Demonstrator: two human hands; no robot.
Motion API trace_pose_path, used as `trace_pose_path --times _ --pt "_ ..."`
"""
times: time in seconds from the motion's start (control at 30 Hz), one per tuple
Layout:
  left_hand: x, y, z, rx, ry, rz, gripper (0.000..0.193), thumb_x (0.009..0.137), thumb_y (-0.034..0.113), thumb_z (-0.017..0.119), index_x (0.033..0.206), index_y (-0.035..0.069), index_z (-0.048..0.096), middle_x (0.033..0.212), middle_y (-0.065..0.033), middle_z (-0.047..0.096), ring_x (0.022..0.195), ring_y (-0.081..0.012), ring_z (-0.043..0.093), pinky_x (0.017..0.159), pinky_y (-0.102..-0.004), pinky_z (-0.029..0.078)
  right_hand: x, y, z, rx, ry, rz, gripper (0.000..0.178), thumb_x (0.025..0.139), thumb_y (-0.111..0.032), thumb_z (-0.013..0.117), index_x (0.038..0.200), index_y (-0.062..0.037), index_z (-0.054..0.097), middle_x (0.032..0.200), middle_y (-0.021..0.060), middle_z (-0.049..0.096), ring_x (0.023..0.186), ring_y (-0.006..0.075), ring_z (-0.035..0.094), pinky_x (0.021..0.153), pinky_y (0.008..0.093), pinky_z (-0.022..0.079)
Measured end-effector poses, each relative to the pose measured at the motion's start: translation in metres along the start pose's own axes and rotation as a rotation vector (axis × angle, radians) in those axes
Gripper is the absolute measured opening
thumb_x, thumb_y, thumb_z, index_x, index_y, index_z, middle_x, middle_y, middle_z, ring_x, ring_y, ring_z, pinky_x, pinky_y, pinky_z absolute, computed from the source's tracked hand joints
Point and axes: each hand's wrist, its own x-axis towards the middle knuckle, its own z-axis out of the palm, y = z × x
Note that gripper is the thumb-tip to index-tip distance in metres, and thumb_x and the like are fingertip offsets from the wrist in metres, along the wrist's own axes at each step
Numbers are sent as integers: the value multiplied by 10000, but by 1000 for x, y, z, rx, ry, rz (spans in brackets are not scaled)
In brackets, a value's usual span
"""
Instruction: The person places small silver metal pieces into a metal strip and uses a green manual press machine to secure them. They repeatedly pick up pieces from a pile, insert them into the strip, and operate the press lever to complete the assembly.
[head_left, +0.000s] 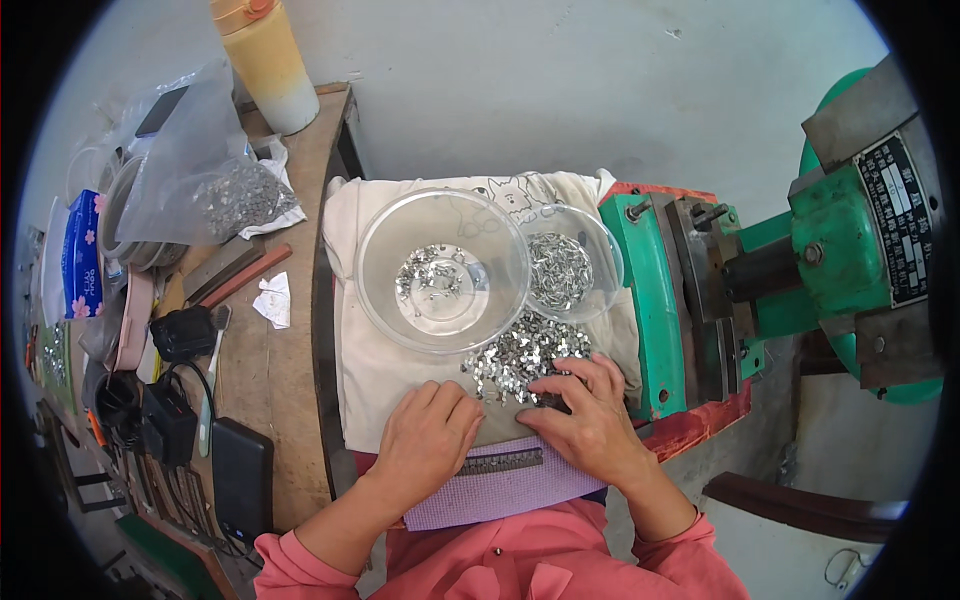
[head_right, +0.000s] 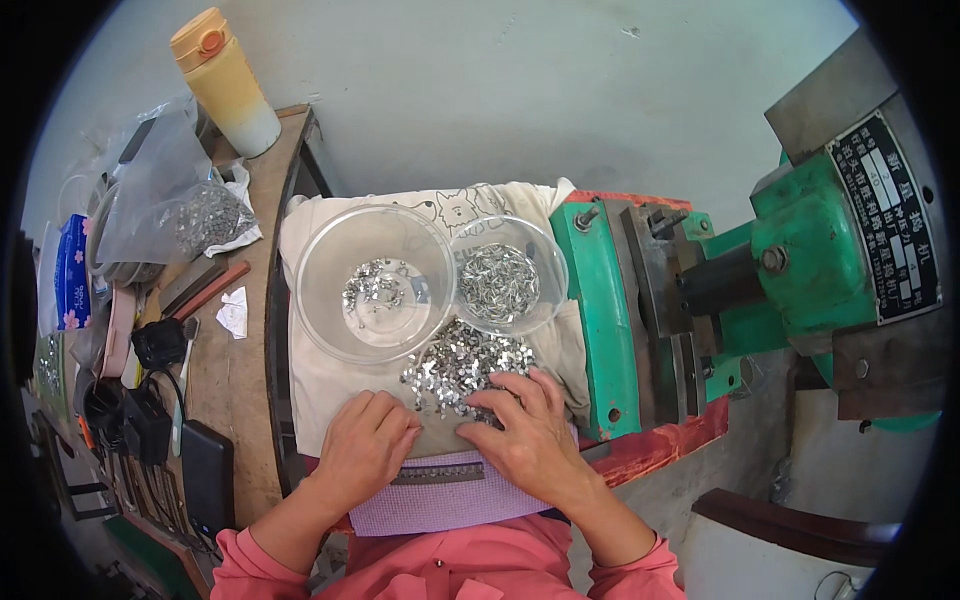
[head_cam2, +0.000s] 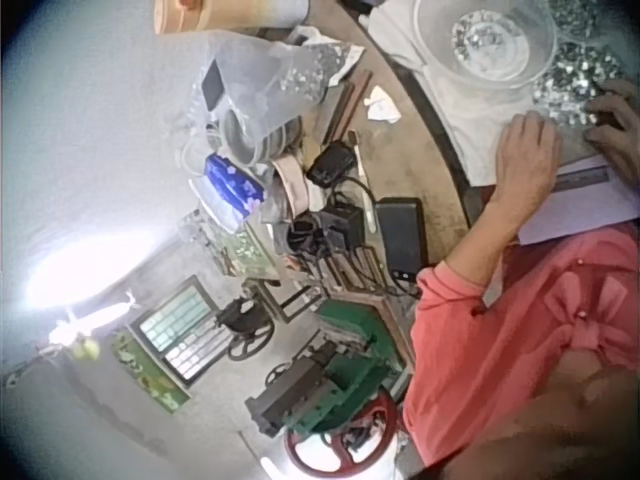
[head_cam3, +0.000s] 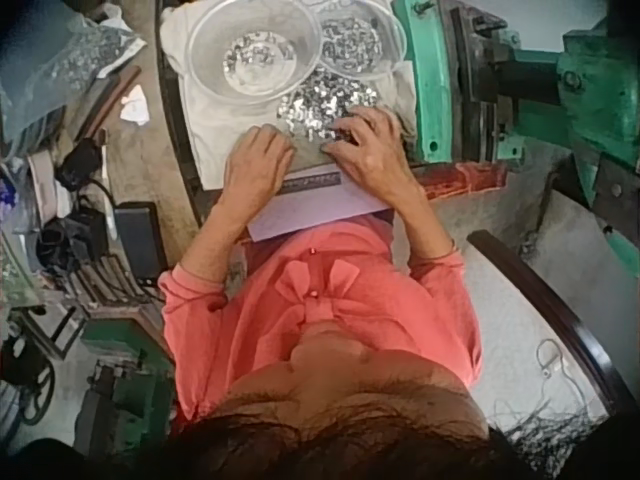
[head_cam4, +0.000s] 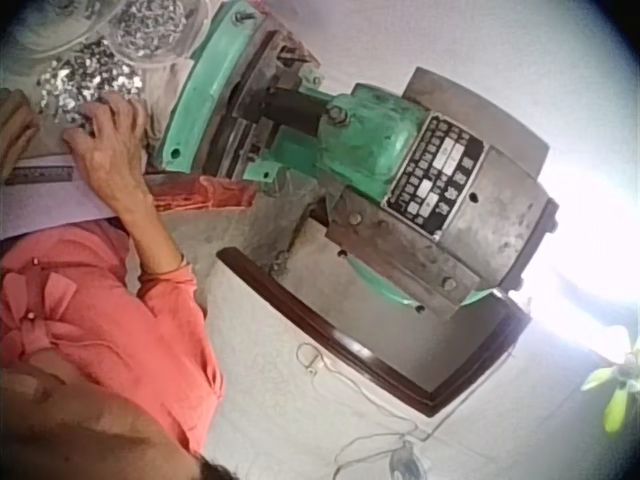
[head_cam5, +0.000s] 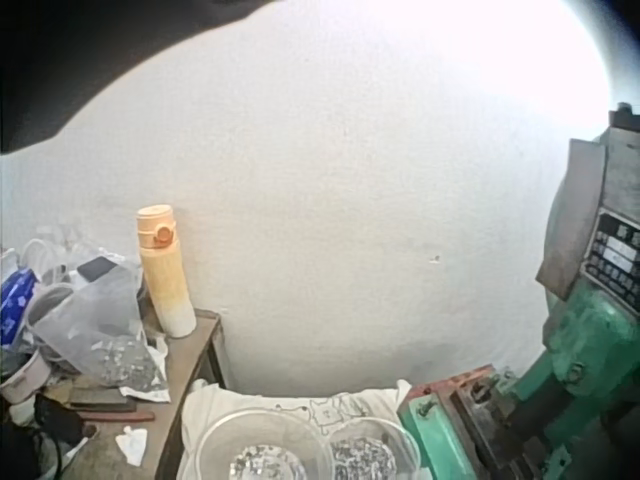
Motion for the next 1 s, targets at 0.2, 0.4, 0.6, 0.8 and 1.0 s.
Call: trace_pose_path --times 0.2,0.4,0.6,0.8,1.0 --pt "-2 2 0 -2 -2 5 135 806 81 717 887 53 612 875 -88 556 798 -296 552 705 -408 451 -6 1 -1 69 26 55 145 697 -174 822 809 -186 730 1129 -27 654 1221 283 512 1091 549 309" --pt "-2 2 0 1 -2 3 143 801 84 721 891 52 615 873 -88 557 797 -295 553 706 -410 450 -27 -13 -15 184 -33 65 131 727 -181 799 821 -166 710 1157 -13 642 1244 273 500 1089 533 308" --pt "-4 13 -2 -40 -27 24 168 786 99 742 890 56 618 874 -83 574 796 -286 569 701 -405 458 -35 -18 -9 117 -48 76 155 699 -198 826 820 -198 729 1133 -26 655 1217 269 518 1079 536 303" --pt "-11 29 1 -139 -115 58 201 774 137 770 896 68 625 904 -71 590 810 -271 581 708 -395 468 -39 -22 -4 62 -2 93 152 702 -204 824 828 -207 738 1118 -37 657 1206 250 526 1092 530 283" --pt "-15 32 4 -122 -158 68 210 780 149 772 908 77 623 931 -54 593 830 -259 582 730 -383 465 -45 -19 -12 103 59 175 162 723 -193 830 862 -183 748 1076 -31 667 1170 245 538 1088 526 291"
